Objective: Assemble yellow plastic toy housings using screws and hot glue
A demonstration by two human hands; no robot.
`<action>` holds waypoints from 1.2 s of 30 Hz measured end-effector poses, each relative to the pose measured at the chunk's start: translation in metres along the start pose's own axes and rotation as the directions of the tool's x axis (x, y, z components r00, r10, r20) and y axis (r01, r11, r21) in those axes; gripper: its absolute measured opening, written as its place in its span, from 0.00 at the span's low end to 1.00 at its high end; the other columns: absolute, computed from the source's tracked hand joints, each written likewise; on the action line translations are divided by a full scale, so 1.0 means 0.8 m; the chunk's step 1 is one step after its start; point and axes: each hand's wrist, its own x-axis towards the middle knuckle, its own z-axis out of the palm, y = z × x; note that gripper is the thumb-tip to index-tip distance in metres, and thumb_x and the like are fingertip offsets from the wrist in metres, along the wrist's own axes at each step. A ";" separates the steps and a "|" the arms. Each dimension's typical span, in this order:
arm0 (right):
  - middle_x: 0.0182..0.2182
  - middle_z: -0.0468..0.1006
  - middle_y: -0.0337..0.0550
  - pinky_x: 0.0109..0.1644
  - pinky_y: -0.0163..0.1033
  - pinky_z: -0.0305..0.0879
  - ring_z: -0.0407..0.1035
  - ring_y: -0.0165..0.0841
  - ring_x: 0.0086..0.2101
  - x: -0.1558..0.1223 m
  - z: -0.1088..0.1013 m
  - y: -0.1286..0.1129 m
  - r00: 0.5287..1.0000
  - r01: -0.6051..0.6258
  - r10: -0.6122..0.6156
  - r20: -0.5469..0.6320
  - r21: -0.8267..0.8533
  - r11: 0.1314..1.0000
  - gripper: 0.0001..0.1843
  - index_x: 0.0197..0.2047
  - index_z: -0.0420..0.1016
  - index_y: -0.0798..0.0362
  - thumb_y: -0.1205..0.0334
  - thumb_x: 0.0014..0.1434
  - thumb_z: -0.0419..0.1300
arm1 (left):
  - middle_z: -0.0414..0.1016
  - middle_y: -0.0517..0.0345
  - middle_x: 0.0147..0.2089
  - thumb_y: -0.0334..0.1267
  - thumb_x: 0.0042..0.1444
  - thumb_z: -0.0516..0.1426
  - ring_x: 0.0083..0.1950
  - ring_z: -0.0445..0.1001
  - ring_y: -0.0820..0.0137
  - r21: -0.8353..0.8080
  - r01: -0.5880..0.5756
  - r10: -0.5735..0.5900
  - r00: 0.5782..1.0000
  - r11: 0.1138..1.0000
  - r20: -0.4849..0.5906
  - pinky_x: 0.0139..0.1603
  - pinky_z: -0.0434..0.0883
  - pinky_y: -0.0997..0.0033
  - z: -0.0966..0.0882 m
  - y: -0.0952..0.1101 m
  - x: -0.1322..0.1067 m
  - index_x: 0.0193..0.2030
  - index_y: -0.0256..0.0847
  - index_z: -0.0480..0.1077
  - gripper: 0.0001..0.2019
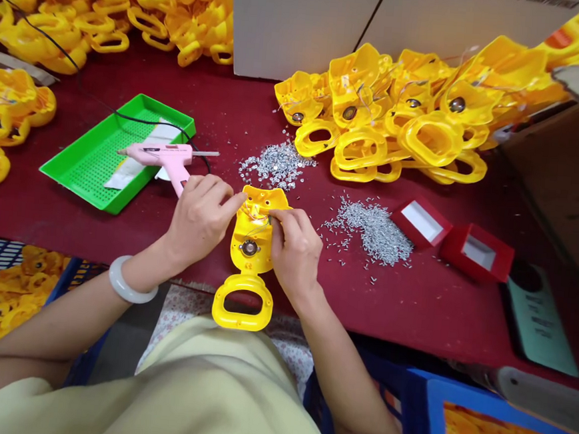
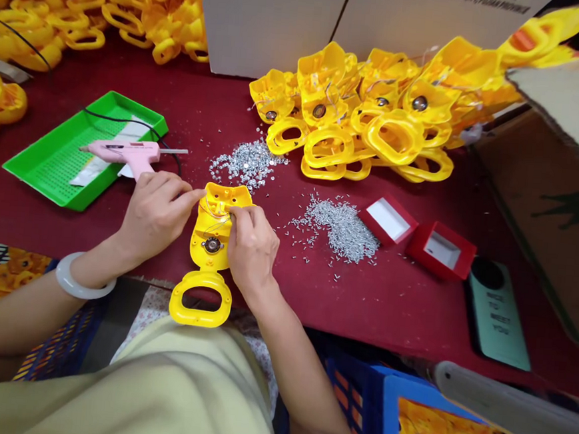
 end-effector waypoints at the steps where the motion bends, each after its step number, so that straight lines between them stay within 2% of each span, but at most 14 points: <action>1: 0.38 0.78 0.50 0.44 0.42 0.70 0.73 0.36 0.39 0.000 0.000 0.000 1.000 -0.009 0.008 0.003 0.018 1.000 0.13 0.43 0.76 0.54 0.68 0.65 0.50 | 0.73 0.51 0.35 0.31 0.65 0.50 0.39 0.65 0.62 -0.023 0.012 -0.011 1.000 1.000 0.013 0.38 0.60 0.60 0.000 -0.001 -0.001 0.45 0.40 0.74 0.11; 4: 0.37 0.78 0.47 0.44 0.41 0.69 0.73 0.35 0.39 0.000 -0.001 -0.001 0.999 -0.044 0.043 0.015 0.059 0.997 0.12 0.42 0.75 0.52 0.67 0.65 0.51 | 0.70 0.52 0.34 0.33 0.64 0.51 0.38 0.63 0.62 -0.112 -0.001 0.010 0.997 0.994 0.080 0.36 0.60 0.61 0.001 -0.004 0.002 0.47 0.44 0.75 0.12; 7: 0.37 0.78 0.47 0.44 0.41 0.69 0.73 0.35 0.38 0.000 -0.001 -0.001 0.998 -0.055 0.054 0.018 0.061 0.997 0.11 0.42 0.75 0.52 0.67 0.65 0.51 | 0.68 0.52 0.34 0.33 0.62 0.53 0.37 0.63 0.63 -0.142 -0.056 0.079 0.984 0.988 0.157 0.36 0.61 0.61 -0.002 -0.005 0.011 0.39 0.42 0.76 0.09; 10: 0.37 0.78 0.47 0.44 0.41 0.69 0.73 0.36 0.38 0.000 -0.002 -0.001 0.998 -0.068 0.066 0.023 0.072 0.995 0.11 0.42 0.75 0.52 0.68 0.64 0.52 | 0.70 0.47 0.38 0.32 0.63 0.52 0.43 0.66 0.60 -0.114 -0.134 0.148 0.982 0.984 0.121 0.41 0.66 0.58 -0.015 -0.002 0.017 0.30 0.38 0.73 0.12; 13: 0.38 0.79 0.46 0.44 0.41 0.69 0.74 0.35 0.38 -0.001 -0.002 -0.001 0.997 -0.071 0.066 0.047 0.109 0.991 0.11 0.42 0.75 0.52 0.68 0.64 0.52 | 0.73 0.44 0.44 0.28 0.63 0.50 0.52 0.67 0.57 -0.112 -0.184 0.194 0.977 0.977 0.091 0.48 0.67 0.55 -0.036 0.008 0.010 0.32 0.36 0.72 0.13; 15: 0.38 0.79 0.46 0.44 0.40 0.70 0.74 0.35 0.39 -0.001 -0.002 -0.001 0.997 -0.058 0.050 0.059 0.135 0.989 0.11 0.42 0.76 0.52 0.69 0.63 0.53 | 0.73 0.45 0.42 0.29 0.63 0.51 0.50 0.68 0.57 -0.159 -0.147 0.174 0.969 0.976 0.176 0.47 0.69 0.56 -0.046 0.016 -0.002 0.33 0.36 0.72 0.11; 17: 0.38 0.79 0.47 0.44 0.40 0.70 0.74 0.35 0.38 -0.002 -0.002 -0.001 0.997 -0.039 0.028 0.076 0.141 0.989 0.12 0.42 0.77 0.52 0.69 0.63 0.53 | 0.73 0.47 0.40 0.33 0.64 0.53 0.47 0.69 0.59 -0.234 -0.033 0.091 0.965 0.972 0.244 0.46 0.69 0.57 -0.050 0.024 -0.014 0.35 0.36 0.72 0.09; 19: 0.37 0.78 0.47 0.43 0.39 0.70 0.74 0.35 0.38 -0.002 -0.001 -0.001 0.995 -0.020 0.007 0.101 0.127 0.992 0.13 0.42 0.78 0.52 0.69 0.64 0.52 | 0.74 0.47 0.43 0.36 0.64 0.54 0.47 0.69 0.60 -0.309 0.098 -0.027 0.973 0.946 0.227 0.47 0.70 0.56 -0.046 0.031 -0.023 0.39 0.36 0.72 0.08; 21: 0.38 0.78 0.47 0.43 0.39 0.70 0.74 0.35 0.38 -0.003 -0.001 0.000 0.991 -0.002 -0.013 0.132 0.112 0.994 0.14 0.43 0.78 0.51 0.69 0.65 0.51 | 0.75 0.47 0.47 0.36 0.64 0.54 0.49 0.69 0.60 -0.371 0.169 -0.117 0.980 0.913 0.159 0.50 0.69 0.56 -0.035 0.038 -0.025 0.44 0.36 0.71 0.08; 24: 0.38 0.78 0.48 0.44 0.40 0.70 0.73 0.35 0.39 -0.003 0.000 0.001 0.989 0.012 -0.027 0.142 0.106 0.994 0.15 0.45 0.77 0.52 0.70 0.64 0.50 | 0.75 0.48 0.52 0.35 0.62 0.56 0.55 0.68 0.58 -0.439 0.169 -0.125 0.984 0.882 0.126 0.54 0.66 0.55 -0.015 0.046 -0.021 0.52 0.36 0.68 0.12; 26: 0.39 0.78 0.47 0.44 0.40 0.71 0.74 0.35 0.39 -0.003 0.001 0.003 0.992 0.010 -0.024 0.126 0.110 0.994 0.15 0.45 0.76 0.52 0.70 0.64 0.50 | 0.76 0.49 0.51 0.34 0.61 0.57 0.56 0.69 0.58 -0.450 0.183 -0.135 0.981 0.874 0.137 0.56 0.63 0.54 -0.003 0.049 -0.016 0.55 0.36 0.67 0.15; 31: 0.41 0.80 0.47 0.45 0.42 0.72 0.75 0.35 0.40 -0.002 0.004 0.006 0.998 -0.012 0.002 0.065 0.159 0.987 0.13 0.49 0.72 0.51 0.67 0.65 0.50 | 0.78 0.52 0.47 0.31 0.60 0.55 0.51 0.72 0.60 -0.459 0.239 -0.208 0.971 0.856 0.118 0.52 0.62 0.56 0.010 0.051 -0.010 0.53 0.39 0.68 0.15; 36: 0.40 0.80 0.48 0.43 0.42 0.72 0.75 0.34 0.37 -0.004 0.004 0.006 0.998 -0.050 0.043 0.044 0.185 0.981 0.12 0.50 0.69 0.53 0.65 0.65 0.50 | 0.79 0.55 0.42 0.29 0.63 0.50 0.48 0.73 0.63 -0.496 0.194 -0.164 0.981 0.846 0.104 0.53 0.61 0.57 0.010 0.049 -0.013 0.48 0.40 0.70 0.11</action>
